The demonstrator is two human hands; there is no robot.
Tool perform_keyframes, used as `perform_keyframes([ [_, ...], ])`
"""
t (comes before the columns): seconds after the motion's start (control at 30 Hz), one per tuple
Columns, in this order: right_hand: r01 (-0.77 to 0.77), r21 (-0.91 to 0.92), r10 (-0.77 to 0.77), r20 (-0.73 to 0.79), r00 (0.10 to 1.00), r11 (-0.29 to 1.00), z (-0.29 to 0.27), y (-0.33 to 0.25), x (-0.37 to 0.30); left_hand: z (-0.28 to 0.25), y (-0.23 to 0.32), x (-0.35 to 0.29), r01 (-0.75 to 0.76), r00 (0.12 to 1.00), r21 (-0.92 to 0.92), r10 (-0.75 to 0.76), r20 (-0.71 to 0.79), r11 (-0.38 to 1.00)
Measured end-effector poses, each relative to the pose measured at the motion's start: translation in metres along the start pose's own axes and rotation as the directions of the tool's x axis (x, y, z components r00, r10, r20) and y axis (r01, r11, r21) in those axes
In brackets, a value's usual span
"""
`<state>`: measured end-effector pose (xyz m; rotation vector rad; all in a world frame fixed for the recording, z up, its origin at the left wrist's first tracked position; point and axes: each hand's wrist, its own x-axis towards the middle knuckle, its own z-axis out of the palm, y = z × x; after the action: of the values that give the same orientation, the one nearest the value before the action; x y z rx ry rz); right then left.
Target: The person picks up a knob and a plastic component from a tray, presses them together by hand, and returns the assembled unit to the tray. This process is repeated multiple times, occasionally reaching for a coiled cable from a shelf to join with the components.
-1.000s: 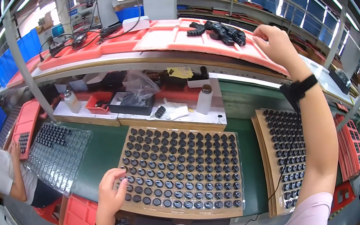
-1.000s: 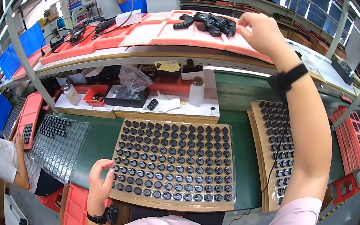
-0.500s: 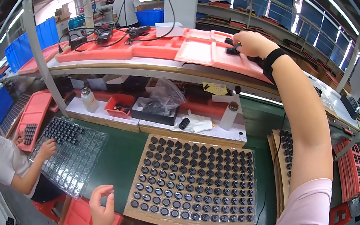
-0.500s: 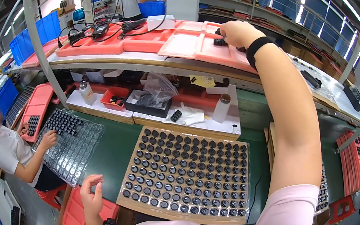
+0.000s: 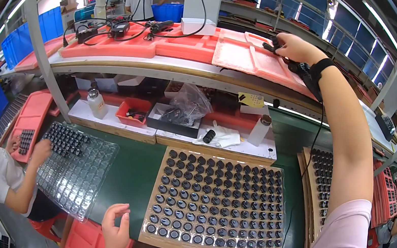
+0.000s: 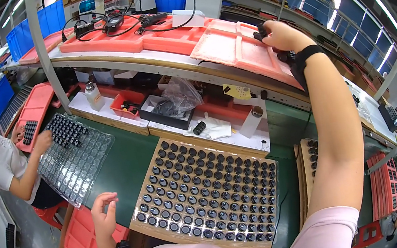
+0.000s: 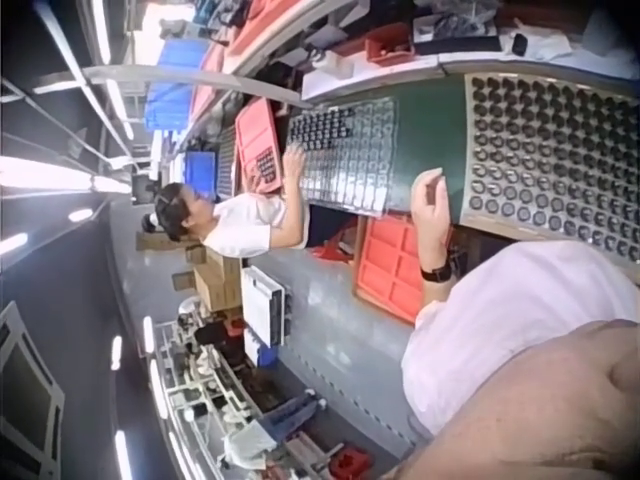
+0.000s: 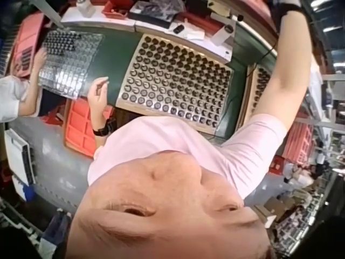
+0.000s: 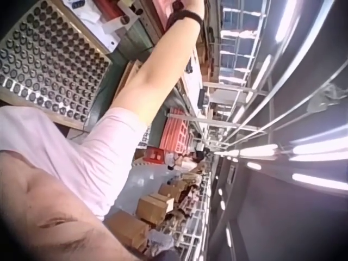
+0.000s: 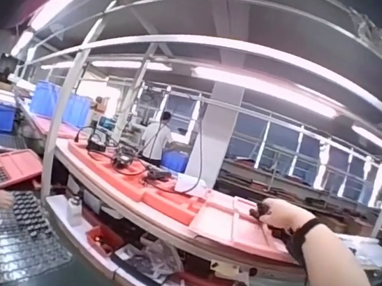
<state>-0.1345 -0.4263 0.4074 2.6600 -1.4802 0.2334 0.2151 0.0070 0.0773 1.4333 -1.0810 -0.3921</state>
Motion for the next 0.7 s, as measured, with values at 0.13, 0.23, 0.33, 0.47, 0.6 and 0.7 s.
perform_keyframes([
  [0.13, -0.122, 0.56, 0.177, -0.044, 0.983, 0.819, -0.01, -0.002, -0.013, 0.0, 0.0, 0.001, 0.002, 1.0, -0.004, -0.002, -0.001, 1.0],
  [0.23, -0.136, 0.805, 0.237, -0.006, 0.971, 0.577, -0.012, 0.003, -0.013, 0.0, 0.001, 0.0, 0.009, 0.999, 0.009, -0.009, 0.035, 1.0],
  [0.33, -0.144, 0.911, 0.229, 0.057, 0.972, 0.387, -0.017, 0.008, -0.018, 0.004, 0.004, 0.0, 0.004, 0.998, 0.01, -0.004, 0.067, 1.0],
  [0.47, -0.174, 0.948, 0.256, 0.105, 0.961, 0.265, -0.005, 0.001, -0.016, 0.009, 0.009, -0.003, -0.005, 0.997, 0.007, 0.004, 0.081, 1.0],
  [0.6, -0.206, 0.928, 0.302, 0.109, 0.947, 0.31, 0.002, -0.01, -0.017, 0.01, 0.014, -0.007, -0.014, 0.997, -0.011, 0.015, 0.071, 1.0],
  [0.7, -0.255, 0.911, 0.383, 0.12, 0.916, 0.325, 0.005, -0.009, -0.019, 0.009, 0.016, -0.01, -0.017, 0.999, -0.023, 0.019, 0.05, 1.0],
])
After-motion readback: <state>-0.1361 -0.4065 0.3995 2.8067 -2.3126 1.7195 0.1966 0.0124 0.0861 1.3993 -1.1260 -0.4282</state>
